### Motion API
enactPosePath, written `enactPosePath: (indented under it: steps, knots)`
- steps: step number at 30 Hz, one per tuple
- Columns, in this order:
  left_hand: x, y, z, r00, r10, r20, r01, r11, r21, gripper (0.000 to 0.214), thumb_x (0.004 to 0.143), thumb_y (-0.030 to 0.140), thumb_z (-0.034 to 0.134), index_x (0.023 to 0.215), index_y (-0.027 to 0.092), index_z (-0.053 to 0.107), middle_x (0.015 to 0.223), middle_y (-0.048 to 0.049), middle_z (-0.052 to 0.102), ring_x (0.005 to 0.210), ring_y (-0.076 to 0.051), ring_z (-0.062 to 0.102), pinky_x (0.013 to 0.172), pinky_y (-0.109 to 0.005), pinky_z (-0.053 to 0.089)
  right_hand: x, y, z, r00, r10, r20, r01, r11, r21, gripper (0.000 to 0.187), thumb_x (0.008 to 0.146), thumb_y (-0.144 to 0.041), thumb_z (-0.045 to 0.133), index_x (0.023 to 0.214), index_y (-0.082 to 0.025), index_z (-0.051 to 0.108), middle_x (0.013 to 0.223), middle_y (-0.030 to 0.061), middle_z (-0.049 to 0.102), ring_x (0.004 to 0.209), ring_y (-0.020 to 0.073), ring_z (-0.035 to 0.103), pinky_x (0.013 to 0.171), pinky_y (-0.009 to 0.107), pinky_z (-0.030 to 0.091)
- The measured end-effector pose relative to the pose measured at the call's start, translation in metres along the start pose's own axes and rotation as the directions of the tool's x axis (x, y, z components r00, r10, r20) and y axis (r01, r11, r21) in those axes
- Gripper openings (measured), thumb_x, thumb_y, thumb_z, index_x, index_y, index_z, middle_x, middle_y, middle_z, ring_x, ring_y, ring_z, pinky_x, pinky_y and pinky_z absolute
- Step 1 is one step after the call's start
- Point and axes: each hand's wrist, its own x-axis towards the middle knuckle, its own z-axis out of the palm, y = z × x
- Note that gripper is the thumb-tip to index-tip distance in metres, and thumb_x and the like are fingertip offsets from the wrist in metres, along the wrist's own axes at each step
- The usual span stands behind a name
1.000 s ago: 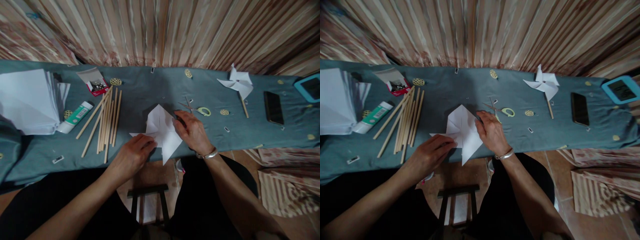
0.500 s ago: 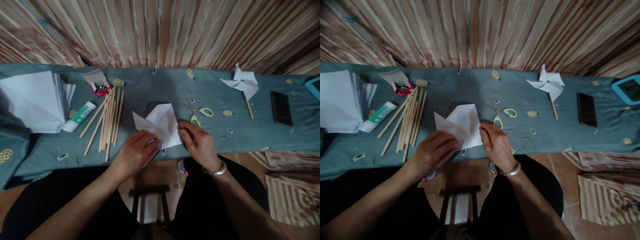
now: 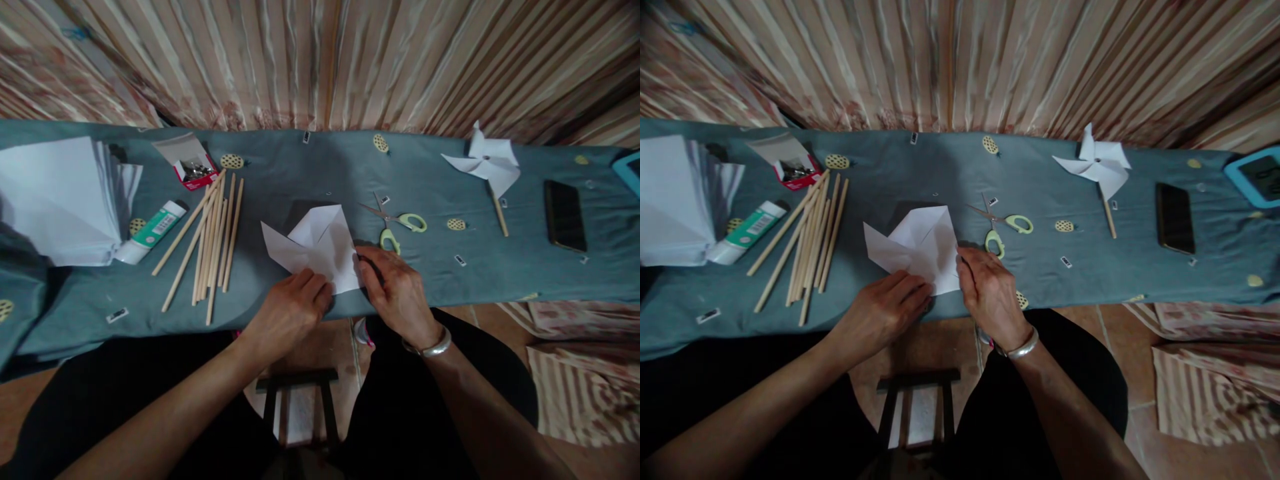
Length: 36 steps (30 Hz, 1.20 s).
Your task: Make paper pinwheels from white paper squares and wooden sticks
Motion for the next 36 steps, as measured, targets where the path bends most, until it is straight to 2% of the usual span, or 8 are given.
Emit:
enactPosePath:
  steps: [6,11,16,20,25,30,33,36]
  knots:
    - [-0.001,-0.001,-0.004,1.000,0.007,-0.001,-0.007,1.000,-0.003,0.010,0.091,0.010,0.054,0.092,0.010,0.064,0.086,-0.0073,0.068,0.075,-0.022,0.062,0.062,-0.033,0.055,0.000,0.000,-0.004,1.000,0.010,0.002,-0.010,0.998,0.061,0.029,0.097,-0.021,0.044,0.114,-0.020,0.067,0.111,0.0084,0.074,0.106,0.0242,0.068,0.098,0.043,0.052]
    - [-0.001,-0.003,-0.007,1.000,0.013,-0.025,-0.013,1.000,0.006,0.013,0.092,0.010,0.050,0.091,0.011,0.063,0.084,-0.0075,0.068,0.073,-0.021,0.062,0.059,-0.032,0.055,0.000,0.009,-0.008,0.997,0.012,0.080,-0.033,0.964,0.263,0.036,0.093,-0.014,0.042,0.115,-0.022,0.069,0.123,0.0081,0.069,0.119,0.0216,0.063,0.105,0.044,0.048]
    - [-0.003,-0.003,-0.008,0.998,0.024,-0.064,-0.024,1.000,0.002,0.017,0.093,0.010,0.048,0.088,0.012,0.064,0.082,-0.0064,0.068,0.071,-0.020,0.063,0.060,-0.031,0.055,-0.001,0.014,-0.013,0.976,0.038,0.214,-0.130,0.892,0.433,0.031,0.086,-0.013,0.058,0.111,-0.027,0.072,0.131,0.0063,0.065,0.127,0.0231,0.058,0.105,0.044,0.048]
    - [-0.008,-0.003,-0.011,0.996,0.038,-0.083,-0.040,0.999,-0.024,0.015,0.093,0.010,0.050,0.091,0.011,0.064,0.083,-0.0066,0.069,0.072,-0.019,0.064,0.062,-0.031,0.055,-0.002,0.010,-0.017,0.967,0.000,0.256,-0.135,0.848,0.512,0.017,0.083,-0.019,0.069,0.097,-0.026,0.075,0.128,0.0068,0.067,0.122,0.0237,0.061,0.103,0.044,0.050]
    - [-0.016,-0.003,-0.010,0.996,0.044,-0.076,-0.050,0.996,-0.077,0.017,0.095,0.011,0.048,0.095,0.009,0.064,0.087,-0.0086,0.069,0.079,-0.020,0.065,0.068,-0.032,0.058,-0.002,0.002,-0.012,0.967,0.003,0.254,-0.134,0.855,0.501,0.008,0.086,-0.021,0.068,0.090,-0.025,0.074,0.122,0.0065,0.069,0.117,0.0229,0.064,0.102,0.044,0.051]
    - [-0.020,-0.001,-0.006,0.992,0.019,-0.122,-0.033,0.993,-0.112,0.012,0.093,0.012,0.054,0.101,0.009,0.062,0.090,-0.0087,0.070,0.083,-0.020,0.066,0.071,-0.033,0.060,-0.003,-0.004,0.003,0.984,0.034,0.173,-0.106,0.899,0.425,0.007,0.086,-0.020,0.067,0.087,-0.023,0.072,0.115,0.0066,0.070,0.111,0.0223,0.065,0.099,0.043,0.051]
    - [-0.020,0.001,-0.006,0.988,-0.011,-0.151,-0.009,0.991,-0.132,0.024,0.093,0.012,0.055,0.116,0.007,0.057,0.092,-0.0091,0.071,0.082,-0.020,0.066,0.072,-0.033,0.060,-0.003,-0.006,0.010,0.991,0.031,0.131,-0.077,0.928,0.365,0.005,0.086,-0.020,0.067,0.086,-0.022,0.072,0.116,0.0078,0.069,0.111,0.0230,0.064,0.100,0.043,0.051]
    - [-0.021,0.001,-0.005,0.994,-0.011,-0.111,-0.009,0.984,-0.178,0.032,0.092,0.011,0.055,0.124,0.009,0.054,0.096,-0.0084,0.071,0.086,-0.020,0.066,0.076,-0.034,0.061,-0.002,-0.008,0.013,0.993,0.021,0.114,-0.054,0.952,0.301,0.006,0.086,-0.019,0.066,0.085,-0.022,0.071,0.117,0.0080,0.068,0.112,0.0241,0.063,0.100,0.045,0.051]
